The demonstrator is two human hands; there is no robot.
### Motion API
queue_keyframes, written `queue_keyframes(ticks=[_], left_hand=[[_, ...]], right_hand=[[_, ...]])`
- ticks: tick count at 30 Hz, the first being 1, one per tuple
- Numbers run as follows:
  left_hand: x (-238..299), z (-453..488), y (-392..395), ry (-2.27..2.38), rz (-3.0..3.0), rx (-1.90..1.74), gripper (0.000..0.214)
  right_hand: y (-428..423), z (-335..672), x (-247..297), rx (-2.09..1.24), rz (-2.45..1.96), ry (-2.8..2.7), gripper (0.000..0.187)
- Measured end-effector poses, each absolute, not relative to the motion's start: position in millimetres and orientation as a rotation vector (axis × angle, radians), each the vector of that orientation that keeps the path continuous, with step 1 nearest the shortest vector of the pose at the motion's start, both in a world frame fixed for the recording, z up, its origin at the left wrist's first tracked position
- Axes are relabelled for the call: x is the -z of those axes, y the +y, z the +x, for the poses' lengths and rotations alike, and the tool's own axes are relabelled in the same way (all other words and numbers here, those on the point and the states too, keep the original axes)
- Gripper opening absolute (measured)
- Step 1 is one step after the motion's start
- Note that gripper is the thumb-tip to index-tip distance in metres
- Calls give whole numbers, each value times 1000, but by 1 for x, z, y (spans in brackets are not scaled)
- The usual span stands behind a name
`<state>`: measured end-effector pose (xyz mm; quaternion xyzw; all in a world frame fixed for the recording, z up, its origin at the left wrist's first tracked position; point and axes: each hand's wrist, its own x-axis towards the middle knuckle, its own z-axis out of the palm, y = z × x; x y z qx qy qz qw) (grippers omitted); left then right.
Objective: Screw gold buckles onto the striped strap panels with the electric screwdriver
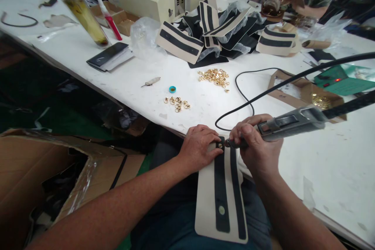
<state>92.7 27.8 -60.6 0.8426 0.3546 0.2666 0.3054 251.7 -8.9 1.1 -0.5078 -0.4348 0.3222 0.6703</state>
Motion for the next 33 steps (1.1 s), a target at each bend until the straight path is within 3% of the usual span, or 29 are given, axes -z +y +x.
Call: queue_keyframes(ticks=[12, 33], left_hand=[[60, 94, 27, 963, 2223, -677, 25], [64, 92, 26, 960, 2324, -647, 25]], right_hand=[[-15, 252, 3, -648, -1289, -1156, 29], [-7, 259, 6, -746, -1139, -1328, 26]])
